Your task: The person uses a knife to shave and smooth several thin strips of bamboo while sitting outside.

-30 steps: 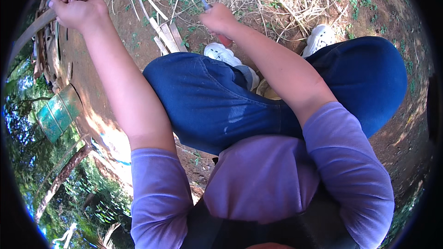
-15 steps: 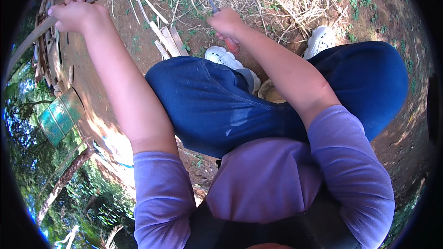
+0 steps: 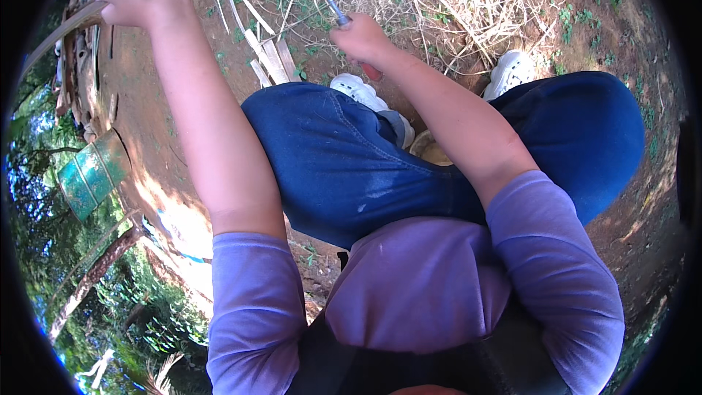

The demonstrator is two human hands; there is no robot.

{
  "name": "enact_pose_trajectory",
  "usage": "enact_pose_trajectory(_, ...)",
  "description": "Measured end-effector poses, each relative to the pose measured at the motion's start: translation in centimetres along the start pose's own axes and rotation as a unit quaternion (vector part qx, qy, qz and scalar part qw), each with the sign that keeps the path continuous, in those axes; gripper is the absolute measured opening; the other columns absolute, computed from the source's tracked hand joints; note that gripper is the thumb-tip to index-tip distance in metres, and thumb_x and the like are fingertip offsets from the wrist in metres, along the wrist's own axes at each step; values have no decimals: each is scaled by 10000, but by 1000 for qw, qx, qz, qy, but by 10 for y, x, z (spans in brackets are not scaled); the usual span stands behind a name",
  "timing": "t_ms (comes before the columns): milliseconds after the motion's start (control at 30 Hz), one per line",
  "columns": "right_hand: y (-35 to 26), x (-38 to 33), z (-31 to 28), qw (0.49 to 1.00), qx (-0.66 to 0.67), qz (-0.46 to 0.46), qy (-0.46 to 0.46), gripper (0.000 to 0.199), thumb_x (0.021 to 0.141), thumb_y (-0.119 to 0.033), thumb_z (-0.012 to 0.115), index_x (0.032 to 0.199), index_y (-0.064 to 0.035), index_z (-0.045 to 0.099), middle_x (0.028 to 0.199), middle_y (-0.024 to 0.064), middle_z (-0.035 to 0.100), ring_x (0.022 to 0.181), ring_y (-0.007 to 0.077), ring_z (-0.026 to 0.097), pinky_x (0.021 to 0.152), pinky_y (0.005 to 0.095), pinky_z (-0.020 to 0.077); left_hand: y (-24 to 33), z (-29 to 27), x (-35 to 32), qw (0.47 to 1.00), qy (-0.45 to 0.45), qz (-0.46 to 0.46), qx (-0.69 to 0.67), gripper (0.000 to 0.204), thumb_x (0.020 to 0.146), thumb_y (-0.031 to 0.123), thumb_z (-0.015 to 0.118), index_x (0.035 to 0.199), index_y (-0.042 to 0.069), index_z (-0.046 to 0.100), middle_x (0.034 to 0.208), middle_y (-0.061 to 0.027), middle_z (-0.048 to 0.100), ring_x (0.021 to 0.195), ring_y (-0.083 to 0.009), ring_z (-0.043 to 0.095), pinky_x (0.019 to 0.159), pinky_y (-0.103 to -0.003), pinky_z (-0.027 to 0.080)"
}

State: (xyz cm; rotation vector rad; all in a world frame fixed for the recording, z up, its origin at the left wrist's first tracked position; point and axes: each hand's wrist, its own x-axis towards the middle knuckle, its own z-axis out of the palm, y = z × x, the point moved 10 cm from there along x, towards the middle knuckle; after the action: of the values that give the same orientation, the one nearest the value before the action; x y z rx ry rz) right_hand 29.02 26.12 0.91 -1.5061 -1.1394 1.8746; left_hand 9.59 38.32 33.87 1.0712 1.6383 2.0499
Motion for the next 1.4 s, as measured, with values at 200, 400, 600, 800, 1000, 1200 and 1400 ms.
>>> enact_pose_trajectory(200, -19, -12, -2, 998, 39, 43, 5, 246, 880, -233, 658, 951, 1, 640, 674, 93, 645, 557, 195, 649, 511, 344, 532, -2, -3, 7, 996, -49, -3, -69, 329, 1106, 347, 331, 968, 51, 373, 722, -61, 403, 590, -157, 428, 513, -357, 394)
enact_pose_trajectory(400, 32, -7, -12, 983, 84, 159, 36, 219, 904, -221, 674, 842, -34, 578, 690, 44, 578, 515, 147, 567, 481, 307, 500, -19, 20, 34, 951, -244, -16, -192, 414, 1079, 478, 334, 830, 152, 389, 617, 0, 339, 538, -154, 328, 555, -350, 322)
enact_pose_trajectory(600, -23, -10, -7, 998, 52, -11, 20, 203, 893, -189, 648, 940, 0, 588, 724, 80, 621, 550, 162, 608, 485, 321, 527, -16, 47, 21, 877, -406, -66, -249, 479, 1081, 522, 318, 765, 186, 447, 607, 22, 335, 579, -154, 327, 622, -346, 323)
enact_pose_trajectory(800, -26, -12, 0, 992, 110, 61, 7, 206, 907, -213, 659, 875, -32, 565, 664, 71, 608, 534, 161, 617, 494, 324, 523, -16, 29, 24, 898, -361, -57, -247, 473, 1087, 509, 318, 761, 190, 444, 621, 26, 331, 594, -153, 327, 636, -348, 318)
enact_pose_trajectory(1000, -7, -11, -11, 999, 16, 39, 30, 193, 893, -153, 633, 874, 36, 600, 682, 103, 640, 524, 185, 616, 470, 345, 511, 1, 37, 5, 911, -342, -31, -229, 415, 1097, 450, 353, 799, 170, 424, 643, 19, 339, 597, -149, 330, 637, -345, 320)
enact_pose_trajectory(1200, -18, -17, -9, 999, 27, -4, 24, 196, 914, -155, 618, 913, 41, 620, 706, 114, 644, 533, 189, 619, 485, 350, 524, 5, 32, 0, 919, -321, -12, -227, 406, 1102, 430, 350, 802, 164, 415, 649, 11, 337, 602, -149, 329, 632, -351, 318)
enact_pose_trajectory(1400, 58, -8, -40, 982, 48, 181, 24, 239, 922, -236, 675, 854, -26, 587, 695, 73, 590, 547, 162, 576, 502, 319, 501, 9, 40, -14, 916, -320, -10, -242, 365, 1103, 388, 386, 834, 142, 401, 662, 6, 342, 609, -143, 348, 627, -345, 340)
